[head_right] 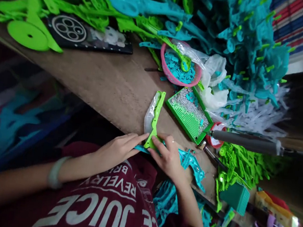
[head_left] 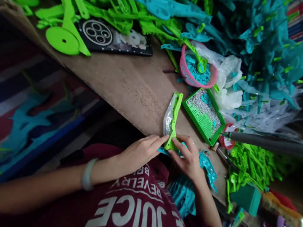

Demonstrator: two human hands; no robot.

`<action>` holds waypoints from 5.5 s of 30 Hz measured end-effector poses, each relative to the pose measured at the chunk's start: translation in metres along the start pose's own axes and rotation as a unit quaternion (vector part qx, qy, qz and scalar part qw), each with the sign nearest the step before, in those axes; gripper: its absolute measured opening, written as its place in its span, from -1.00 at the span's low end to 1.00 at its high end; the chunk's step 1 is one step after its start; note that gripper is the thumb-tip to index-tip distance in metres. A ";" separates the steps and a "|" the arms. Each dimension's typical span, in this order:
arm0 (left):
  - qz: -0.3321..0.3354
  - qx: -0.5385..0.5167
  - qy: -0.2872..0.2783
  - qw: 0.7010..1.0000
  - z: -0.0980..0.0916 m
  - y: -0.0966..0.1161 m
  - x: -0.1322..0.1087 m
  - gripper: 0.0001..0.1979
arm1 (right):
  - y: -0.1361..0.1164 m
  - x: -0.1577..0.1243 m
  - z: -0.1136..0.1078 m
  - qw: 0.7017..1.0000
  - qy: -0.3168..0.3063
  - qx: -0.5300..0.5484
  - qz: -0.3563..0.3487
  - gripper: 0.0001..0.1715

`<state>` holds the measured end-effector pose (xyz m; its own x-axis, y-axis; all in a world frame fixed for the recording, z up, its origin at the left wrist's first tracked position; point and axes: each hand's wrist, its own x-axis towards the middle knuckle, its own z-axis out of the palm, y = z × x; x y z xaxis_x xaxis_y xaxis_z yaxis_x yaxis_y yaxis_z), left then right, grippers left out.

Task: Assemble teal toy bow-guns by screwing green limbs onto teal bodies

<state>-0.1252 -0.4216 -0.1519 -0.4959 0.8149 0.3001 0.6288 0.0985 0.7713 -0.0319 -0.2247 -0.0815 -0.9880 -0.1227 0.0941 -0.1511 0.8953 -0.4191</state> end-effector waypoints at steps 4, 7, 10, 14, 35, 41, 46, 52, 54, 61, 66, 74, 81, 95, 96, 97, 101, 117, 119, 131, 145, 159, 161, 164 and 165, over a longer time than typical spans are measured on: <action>0.003 -0.001 0.006 1.000 0.001 0.003 -0.001 -0.48 | 0.001 0.001 -0.006 1.000 -0.028 0.000 0.001 -0.45; -0.005 -0.013 0.014 1.000 0.003 0.004 -0.001 -0.49 | 0.002 0.003 -0.011 0.999 -0.046 -0.005 -0.004 -0.43; -0.021 -0.029 0.011 0.999 0.005 0.004 -0.002 -0.48 | 0.001 0.005 -0.014 0.998 -0.058 -0.004 -0.010 -0.44; -0.025 -0.035 0.012 0.999 0.007 0.002 -0.003 -0.48 | -0.001 0.006 -0.016 0.998 -0.067 -0.011 -0.013 -0.45; 0.180 0.308 0.030 0.934 -0.004 0.007 0.015 -0.57 | 0.007 0.045 -0.045 0.985 0.002 0.168 0.036 -0.82; 0.219 0.349 0.008 0.911 -0.012 0.013 0.021 -0.58 | 0.016 0.162 -0.006 0.866 0.232 0.440 -0.057 -0.30; 0.226 0.356 -0.011 0.906 -0.016 0.015 0.023 -0.58 | 0.032 0.192 0.038 0.893 0.081 0.443 0.010 -0.25; 0.248 0.361 -0.013 0.899 -0.015 0.010 0.022 -0.59 | 0.019 0.166 0.037 0.911 -0.001 0.412 -0.017 -0.25; 0.250 0.358 -0.005 0.899 -0.013 0.008 0.020 -0.61 | 0.013 0.158 0.030 0.919 -0.018 0.394 -0.012 -0.25; 0.220 0.227 -0.042 0.948 -0.036 0.012 0.042 -0.57 | 0.019 0.020 -0.046 0.923 0.386 -0.002 0.004 -0.68; 0.310 0.163 -0.150 0.925 -0.026 0.004 0.143 -0.48 | 0.082 -0.036 -0.084 0.847 0.484 0.005 0.220 -0.48; 0.368 0.249 -0.303 0.843 0.004 -0.053 0.249 -0.51 | 0.105 0.000 -0.093 0.875 0.341 0.304 0.163 -0.45; 0.363 0.340 -0.175 0.850 -0.014 -0.036 0.231 -0.56 | 0.115 0.082 -0.043 0.803 0.447 0.368 0.140 -0.47; 0.334 0.285 -0.151 0.886 -0.032 -0.044 0.189 -0.73 | 0.118 0.086 -0.030 0.886 0.370 0.238 0.150 -0.38; 0.332 0.279 -0.161 0.886 -0.034 -0.044 0.194 -0.74 | 0.114 0.078 -0.035 0.896 0.375 0.170 0.169 -0.36; 0.328 0.272 -0.172 0.888 -0.036 -0.043 0.199 -0.76 | 0.109 0.068 -0.040 0.893 0.399 0.090 0.189 -0.34; 0.294 0.235 -0.207 0.903 -0.044 -0.035 0.221 -0.78 | 0.074 0.015 -0.042 0.802 0.569 -0.173 0.062 -0.40; 0.249 0.244 -0.204 0.915 -0.050 -0.017 0.232 -0.94 | 0.049 0.078 0.030 0.970 -0.098 -0.093 0.204 -0.30; 0.263 0.274 -0.188 0.906 -0.048 -0.013 0.228 -0.98 | 0.051 0.104 0.031 0.976 -0.116 -0.028 0.184 -0.44; 0.320 0.274 -0.108 0.901 -0.027 -0.041 0.197 -0.80 | -0.011 -0.033 -0.047 0.898 0.431 0.001 0.085 -0.59; 0.320 0.100 -0.097 0.937 -0.043 -0.014 0.064 -0.56 | 0.107 0.038 -0.097 0.887 0.242 0.374 0.122 -0.66; 0.323 0.169 -0.018 0.931 -0.008 -0.026 0.043 -0.59 | 0.096 0.103 -0.010 0.799 0.429 0.410 0.097 -0.54; 0.331 0.171 -0.010 0.928 -0.007 -0.026 0.043 -0.60 | 0.098 0.103 -0.003 0.802 0.427 0.400 0.119 -0.51; 0.348 0.171 0.000 0.922 -0.006 -0.028 0.043 -0.59 | 0.101 0.103 0.000 0.806 0.421 0.392 0.136 -0.53; 0.350 0.169 0.001 0.921 -0.006 -0.028 0.042 -0.59 | 0.101 0.103 0.000 0.807 0.421 0.390 0.136 -0.55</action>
<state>-0.1672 -0.3939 -0.1575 0.1007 0.7463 0.6580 0.9457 -0.2772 0.1698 -0.1488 -0.1466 -0.1145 -0.6656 0.6618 0.3450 -0.2313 0.2566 -0.9384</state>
